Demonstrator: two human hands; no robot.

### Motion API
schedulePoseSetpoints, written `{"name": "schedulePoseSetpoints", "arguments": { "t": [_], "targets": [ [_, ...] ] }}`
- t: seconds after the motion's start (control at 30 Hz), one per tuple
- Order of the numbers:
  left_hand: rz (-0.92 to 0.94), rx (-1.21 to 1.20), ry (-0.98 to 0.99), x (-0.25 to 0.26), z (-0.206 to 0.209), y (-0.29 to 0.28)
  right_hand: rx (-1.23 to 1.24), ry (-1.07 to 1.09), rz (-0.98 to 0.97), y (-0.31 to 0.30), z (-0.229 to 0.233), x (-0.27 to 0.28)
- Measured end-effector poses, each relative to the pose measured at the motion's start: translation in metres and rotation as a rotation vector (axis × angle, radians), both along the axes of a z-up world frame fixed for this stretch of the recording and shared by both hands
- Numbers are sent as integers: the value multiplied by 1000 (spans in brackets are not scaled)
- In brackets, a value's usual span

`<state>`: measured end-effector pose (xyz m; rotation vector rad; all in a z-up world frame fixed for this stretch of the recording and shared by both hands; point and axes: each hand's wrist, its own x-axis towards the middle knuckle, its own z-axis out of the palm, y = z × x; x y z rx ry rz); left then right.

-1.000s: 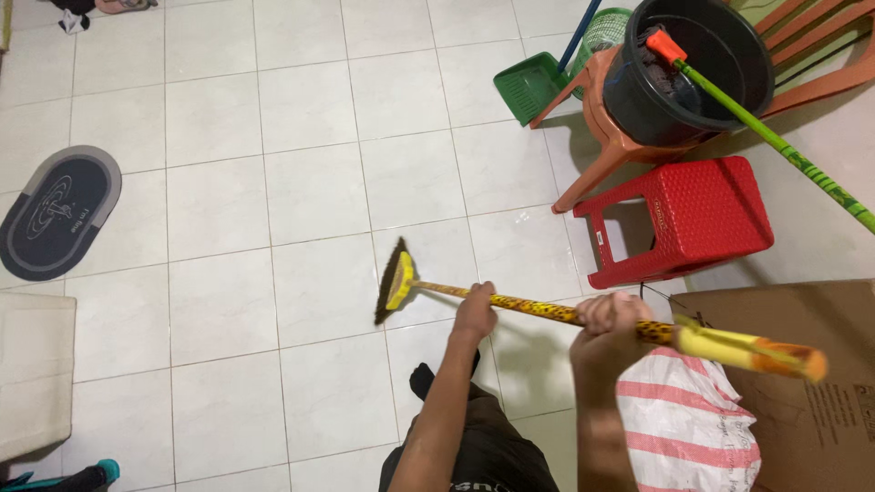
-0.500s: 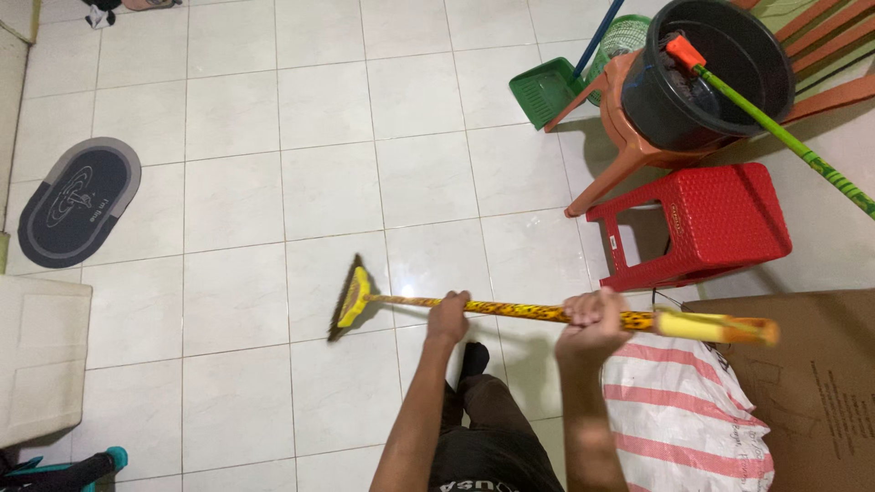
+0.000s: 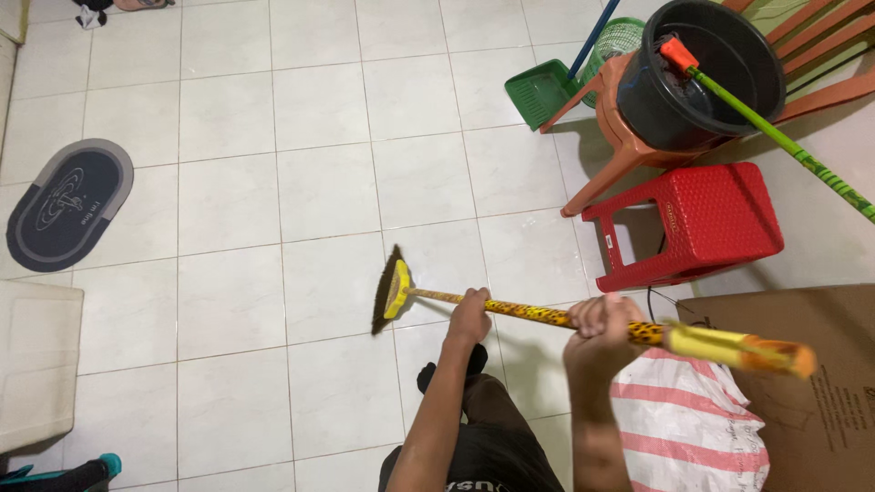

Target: The person sweeps the tiled floor using a broom, pushing the broom head across the surface while holding the handle with both hands.

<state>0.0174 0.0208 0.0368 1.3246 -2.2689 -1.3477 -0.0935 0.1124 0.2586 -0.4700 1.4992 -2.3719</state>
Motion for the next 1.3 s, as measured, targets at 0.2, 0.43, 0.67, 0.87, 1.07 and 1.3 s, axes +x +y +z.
{"name": "schedulePoseSetpoints", "arguments": {
  "t": [0.2, 0.43, 0.67, 0.87, 1.07, 1.3],
  "targets": [
    [-88, -30, -116, -14, 17, -3, -77, -59, -65, 3, 23, -23],
    [-24, -73, -126, 29, -5, -19, -63, -61, -33, -13, -13, -8],
    [157, 28, -14, 52, -3, -7, -62, -142, 75, -24, -41, 10],
    [218, 1, 31, 19, -28, 1, -50, -177, 185, -20, -31, 1],
    [166, -10, -11, -21, 9, 4, -106, -158, 191, -14, -20, -38],
    [134, -120, -168, -22, 2, -7, -167, -169, 221, -20, -29, -62]
  ]
}}
